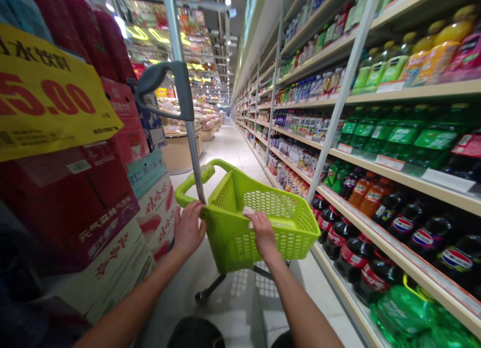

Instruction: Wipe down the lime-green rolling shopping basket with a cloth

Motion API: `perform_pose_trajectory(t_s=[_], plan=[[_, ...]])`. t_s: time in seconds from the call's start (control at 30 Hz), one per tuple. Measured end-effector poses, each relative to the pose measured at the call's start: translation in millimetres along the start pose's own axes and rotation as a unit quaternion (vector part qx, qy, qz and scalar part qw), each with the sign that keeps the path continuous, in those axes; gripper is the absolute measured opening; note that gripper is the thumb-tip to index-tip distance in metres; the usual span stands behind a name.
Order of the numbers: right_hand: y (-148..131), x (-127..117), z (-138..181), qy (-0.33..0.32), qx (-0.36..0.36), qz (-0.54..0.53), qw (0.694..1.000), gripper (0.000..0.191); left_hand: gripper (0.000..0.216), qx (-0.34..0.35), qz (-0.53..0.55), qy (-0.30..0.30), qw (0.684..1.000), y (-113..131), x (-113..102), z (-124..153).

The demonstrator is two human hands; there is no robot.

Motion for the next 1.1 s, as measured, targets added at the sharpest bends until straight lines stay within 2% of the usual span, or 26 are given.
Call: perform_pose_trajectory(t_s=[0.07, 0.1, 0.17, 0.2, 0.27, 0.4, 0.47, 0.53, 0.67, 0.73, 0.8, 0.9, 1.0, 1.1], plan=[[44, -10, 14, 0.007, 0.046, 0.018, 0.999, 0.051, 0.048, -0.059, -0.027, 0.066, 0.996, -29, -25, -4], [64, -14, 20, 0.013, 0.075, 0.026, 0.997, 0.049, 0.050, -0.076, -0.040, 0.074, 0.994, -40, -31, -6], [83, -16, 24, 0.023, 0.117, 0.027, 0.992, 0.045, 0.055, -0.084, -0.057, 0.049, 0.994, -51, -29, -12], [78, -14, 19, 0.024, 0.122, 0.016, 0.992, 0.044, 0.057, -0.082, -0.062, 0.033, 0.994, -53, -26, -14], [41, -6, -1, 0.022, 0.100, -0.024, 0.995, 0.044, 0.058, -0.082, -0.071, 0.016, 0.994, -52, -21, -15], [-73, 4, -47, 0.038, -0.019, -0.115, 0.992, 0.042, 0.061, -0.059, -0.083, -0.005, 0.995, -42, -17, -12], [-111, 7, -47, 0.044, -0.077, -0.130, 0.988, 0.038, 0.062, -0.045, -0.086, -0.016, 0.995, -39, -16, -9], [-124, 18, -25, 0.019, -0.116, -0.122, 0.986, 0.034, 0.063, -0.038, -0.087, -0.022, 0.995, -38, -16, -7], [-106, 46, 40, -0.091, -0.149, -0.089, 0.981, 0.027, 0.062, -0.047, -0.082, -0.017, 0.995, -37, -14, -6], [-92, 41, 48, -0.100, -0.139, -0.082, 0.982, 0.031, 0.061, -0.049, -0.078, -0.016, 0.996, -34, -12, -6], [-82, 19, 29, -0.050, -0.109, -0.090, 0.989, 0.037, 0.062, -0.048, -0.076, -0.016, 0.996, -29, -11, -5], [-79, -14, -19, 0.039, -0.057, -0.105, 0.992, 0.044, 0.063, -0.049, -0.076, -0.012, 0.996, -23, -10, -4], [-79, -11, -42, 0.026, -0.051, -0.099, 0.994, 0.046, 0.063, -0.047, -0.079, -0.012, 0.996, -21, -10, -3], [-44, 0, -31, -0.003, -0.029, -0.072, 0.997, 0.048, 0.063, -0.038, -0.078, -0.013, 0.996, -21, -12, -4]])
Point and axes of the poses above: each hand's wrist, its own z-axis away from the middle knuckle, its own x-axis out of the palm, y = z × x, the point moved 10 cm from there along -z, towards the middle knuckle, and after that the axes turned 13 degrees about z, right-handed, at the moved point
